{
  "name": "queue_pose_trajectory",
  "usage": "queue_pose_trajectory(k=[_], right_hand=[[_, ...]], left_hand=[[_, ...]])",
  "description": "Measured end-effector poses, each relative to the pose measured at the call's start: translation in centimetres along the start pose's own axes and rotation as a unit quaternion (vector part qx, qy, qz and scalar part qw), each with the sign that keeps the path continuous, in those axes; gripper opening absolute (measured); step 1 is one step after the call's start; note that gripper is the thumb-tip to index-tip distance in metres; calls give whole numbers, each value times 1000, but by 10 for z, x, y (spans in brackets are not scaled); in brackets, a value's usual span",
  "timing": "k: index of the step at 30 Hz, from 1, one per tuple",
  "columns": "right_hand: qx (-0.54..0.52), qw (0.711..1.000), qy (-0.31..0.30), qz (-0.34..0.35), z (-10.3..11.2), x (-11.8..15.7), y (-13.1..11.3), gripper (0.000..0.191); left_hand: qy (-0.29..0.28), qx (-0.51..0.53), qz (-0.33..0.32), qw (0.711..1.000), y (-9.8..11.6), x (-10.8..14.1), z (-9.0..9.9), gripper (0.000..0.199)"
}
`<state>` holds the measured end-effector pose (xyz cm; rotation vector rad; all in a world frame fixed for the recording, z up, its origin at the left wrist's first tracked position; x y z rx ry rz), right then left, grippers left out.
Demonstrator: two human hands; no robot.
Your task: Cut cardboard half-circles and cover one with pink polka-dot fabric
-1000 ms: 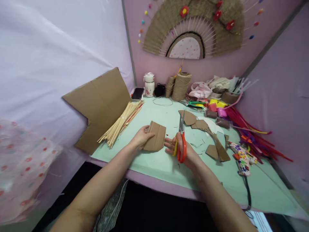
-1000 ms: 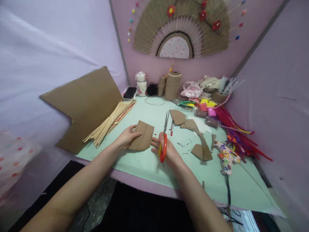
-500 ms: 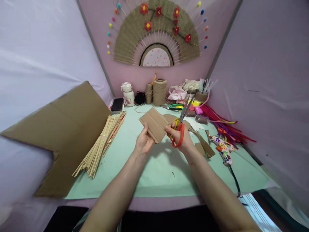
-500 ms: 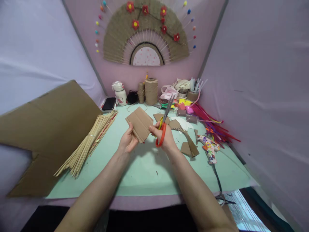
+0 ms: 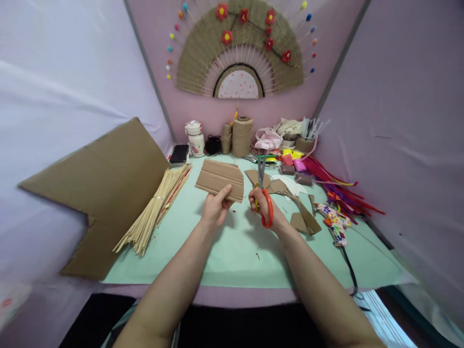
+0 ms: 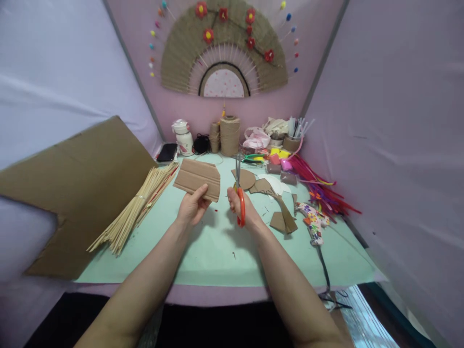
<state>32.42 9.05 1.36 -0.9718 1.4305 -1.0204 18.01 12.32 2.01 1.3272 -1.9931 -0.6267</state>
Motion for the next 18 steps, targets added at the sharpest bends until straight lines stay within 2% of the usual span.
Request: queue_pose_trajectory(k=[4,7,18], right_hand=[[70,992,-100,-9,-23,16,3,58],[90,987,-135,2,-35,24,2,55],[130,977,-163,33,-42,29,-9,51]], left_hand=[[4,29,-53,998,13,5,0,48],[10,38,-72,997,16,8,1,49],[16,30,-82,996,17,14,-1,48]])
Point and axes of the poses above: each hand's wrist, its own x-axis away from the middle knuckle, its own z-axis out of the back of the hand, y = z × x, the point moved 7 cm from there along -x, towards the middle knuckle, and after that the axes turned 13 degrees about z, right-handed, at the moved point
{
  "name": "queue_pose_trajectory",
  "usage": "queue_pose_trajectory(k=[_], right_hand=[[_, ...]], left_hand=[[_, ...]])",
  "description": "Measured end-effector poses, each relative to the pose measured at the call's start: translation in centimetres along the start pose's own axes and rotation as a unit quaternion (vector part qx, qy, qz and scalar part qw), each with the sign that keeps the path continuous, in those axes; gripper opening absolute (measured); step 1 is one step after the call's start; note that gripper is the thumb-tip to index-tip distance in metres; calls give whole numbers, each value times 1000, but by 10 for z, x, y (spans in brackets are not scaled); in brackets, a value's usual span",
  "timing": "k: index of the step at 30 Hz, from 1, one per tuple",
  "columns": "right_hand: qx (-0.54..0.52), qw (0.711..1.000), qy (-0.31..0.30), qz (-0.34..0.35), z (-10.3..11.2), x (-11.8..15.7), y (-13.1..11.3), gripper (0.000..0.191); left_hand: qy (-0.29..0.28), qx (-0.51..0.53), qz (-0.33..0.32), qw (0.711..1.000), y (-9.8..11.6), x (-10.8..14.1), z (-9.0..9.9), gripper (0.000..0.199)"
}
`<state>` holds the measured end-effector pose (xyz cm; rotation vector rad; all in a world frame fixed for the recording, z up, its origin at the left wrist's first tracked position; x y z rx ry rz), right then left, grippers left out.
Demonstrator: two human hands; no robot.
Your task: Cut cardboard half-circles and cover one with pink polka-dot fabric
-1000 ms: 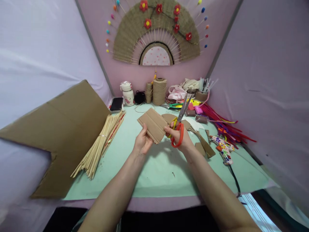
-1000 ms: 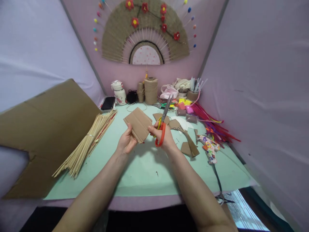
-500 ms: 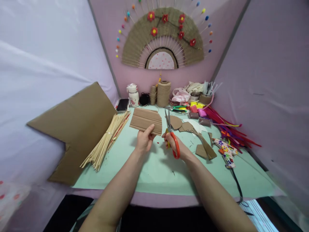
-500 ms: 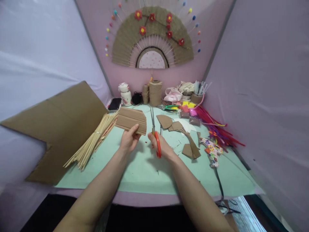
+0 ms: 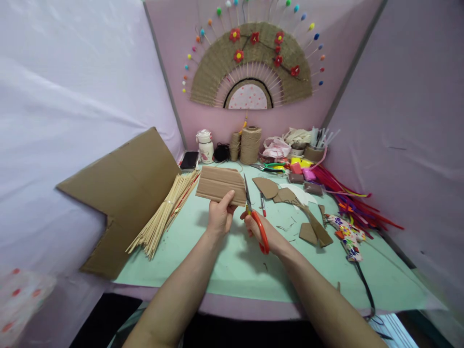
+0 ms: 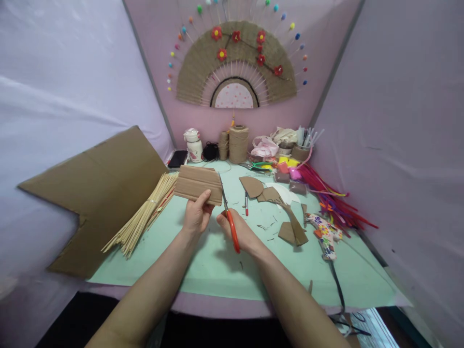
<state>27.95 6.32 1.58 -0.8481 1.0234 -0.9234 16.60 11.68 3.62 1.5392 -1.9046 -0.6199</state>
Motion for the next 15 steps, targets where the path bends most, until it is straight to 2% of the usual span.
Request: queue_pose_trajectory(k=[6,15], right_hand=[[21,1000,0,-1,2,1,-3,51],[50,998,15,-20,4,4,-1,60]], left_hand=[[9,-10,3,1000,-1,0,1,53],[14,-1,27,1000,-9,0,2,46]])
Point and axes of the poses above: each hand's wrist, its own x-axis away from the middle knuckle, its own z-axis out of the back of the hand, y = z × x, the point moved 7 cm from there along -x, towards the middle knuckle, and after that the axes turned 13 degrees about z, right-handed, at the moved point
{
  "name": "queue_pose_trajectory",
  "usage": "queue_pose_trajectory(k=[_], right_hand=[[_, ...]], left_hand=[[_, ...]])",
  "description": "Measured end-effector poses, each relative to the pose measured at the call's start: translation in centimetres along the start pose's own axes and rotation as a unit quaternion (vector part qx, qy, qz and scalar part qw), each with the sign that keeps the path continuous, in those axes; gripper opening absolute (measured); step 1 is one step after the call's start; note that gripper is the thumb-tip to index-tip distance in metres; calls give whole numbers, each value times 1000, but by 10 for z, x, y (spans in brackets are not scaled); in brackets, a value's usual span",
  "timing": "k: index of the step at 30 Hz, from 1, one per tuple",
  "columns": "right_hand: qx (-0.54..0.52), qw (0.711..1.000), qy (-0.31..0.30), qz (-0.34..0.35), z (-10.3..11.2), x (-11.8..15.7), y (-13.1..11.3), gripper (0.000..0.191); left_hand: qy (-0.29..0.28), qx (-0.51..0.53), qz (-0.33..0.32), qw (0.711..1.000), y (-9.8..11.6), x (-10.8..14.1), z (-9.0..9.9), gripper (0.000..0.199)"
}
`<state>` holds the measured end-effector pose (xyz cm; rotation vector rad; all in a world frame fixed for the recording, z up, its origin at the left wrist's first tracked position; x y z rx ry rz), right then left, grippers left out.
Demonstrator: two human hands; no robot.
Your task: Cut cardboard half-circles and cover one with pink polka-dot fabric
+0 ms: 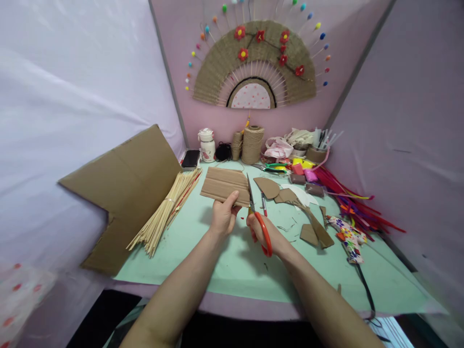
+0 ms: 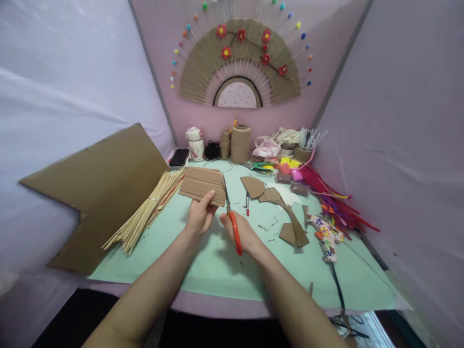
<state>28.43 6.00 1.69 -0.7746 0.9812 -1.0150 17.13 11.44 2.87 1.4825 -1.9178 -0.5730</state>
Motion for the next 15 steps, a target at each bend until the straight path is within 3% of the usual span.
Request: queue_pose_trajectory(k=[15], right_hand=[[24,999,31,-13,2,2,-7,67]], left_hand=[[-14,15,14,1000,-1,4,-3,44]])
Point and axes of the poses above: each hand's wrist, its own x-axis away from the middle knuckle, its own z-axis out of the back of the hand, y = z × x, the point moved 7 cm from there along -x, towards the middle knuckle, and after that the axes turned 13 degrees about z, right-handed, at the moved point
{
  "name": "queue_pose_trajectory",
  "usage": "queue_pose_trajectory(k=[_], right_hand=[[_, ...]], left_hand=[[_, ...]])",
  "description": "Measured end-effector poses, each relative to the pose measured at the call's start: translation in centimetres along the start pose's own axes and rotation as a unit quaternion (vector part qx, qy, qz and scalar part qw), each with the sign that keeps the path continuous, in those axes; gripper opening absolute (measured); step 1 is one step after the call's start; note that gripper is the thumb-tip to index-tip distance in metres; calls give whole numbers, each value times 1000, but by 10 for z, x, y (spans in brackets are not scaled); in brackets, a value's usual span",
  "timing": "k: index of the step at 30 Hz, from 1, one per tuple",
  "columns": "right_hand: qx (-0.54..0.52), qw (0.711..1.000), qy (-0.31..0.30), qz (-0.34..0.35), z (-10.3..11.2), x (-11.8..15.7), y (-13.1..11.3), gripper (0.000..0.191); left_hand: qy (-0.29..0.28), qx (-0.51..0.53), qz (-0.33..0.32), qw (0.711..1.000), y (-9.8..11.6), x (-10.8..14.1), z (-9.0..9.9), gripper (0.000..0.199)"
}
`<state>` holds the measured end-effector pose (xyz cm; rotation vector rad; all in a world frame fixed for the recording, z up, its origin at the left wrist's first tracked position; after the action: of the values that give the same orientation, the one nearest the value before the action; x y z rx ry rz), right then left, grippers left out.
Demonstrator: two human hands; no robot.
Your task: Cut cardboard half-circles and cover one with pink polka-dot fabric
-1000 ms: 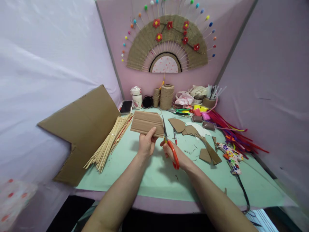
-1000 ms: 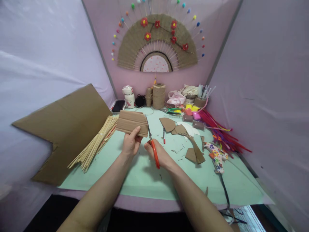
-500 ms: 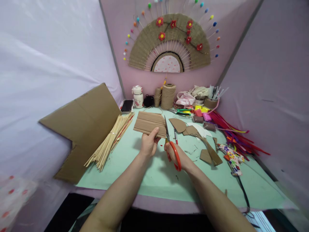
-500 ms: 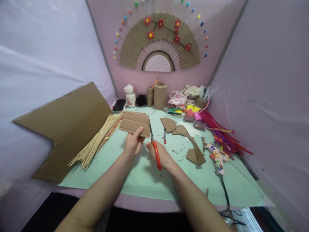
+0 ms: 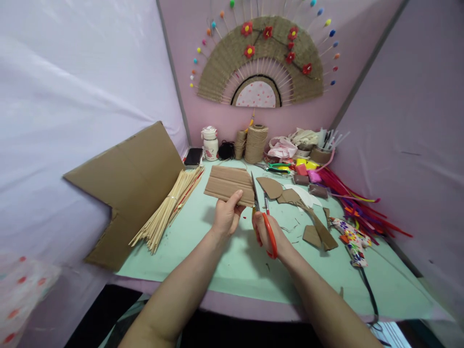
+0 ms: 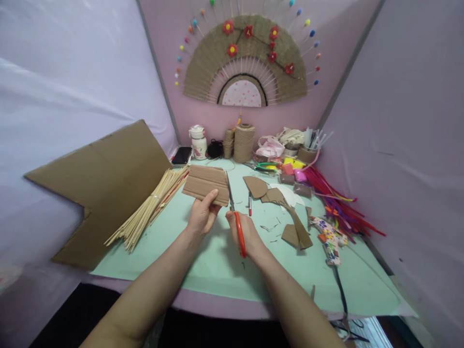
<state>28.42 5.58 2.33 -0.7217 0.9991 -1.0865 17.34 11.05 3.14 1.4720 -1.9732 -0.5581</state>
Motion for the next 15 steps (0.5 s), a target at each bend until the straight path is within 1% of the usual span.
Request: queue_pose_trajectory(k=[6,9,12,15], right_hand=[[4,1000,14,-3,2,2,-3,64],[30,999,18,1,1,3,-3,60],[60,998,9,3,-3,2,0,57],[41,999,-15,22,-9,1,2,56]], left_hand=[[-7,21,9,1000,3,4,-3,42],[4,49,39,998,3,2,-1,38],[50,71,65,994,2,0,6,32],[97,57,56,992,6,0,12,32]])
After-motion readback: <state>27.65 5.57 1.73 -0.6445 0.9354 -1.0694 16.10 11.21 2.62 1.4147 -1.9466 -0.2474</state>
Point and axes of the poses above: each hand's wrist, its own x-axis away from the middle knuckle, its own z-axis out of the back of the hand, y = z × x, the point moved 7 cm from there along -x, towards the middle knuckle, and after that the axes turned 13 degrees about z, right-handed, at the moved point
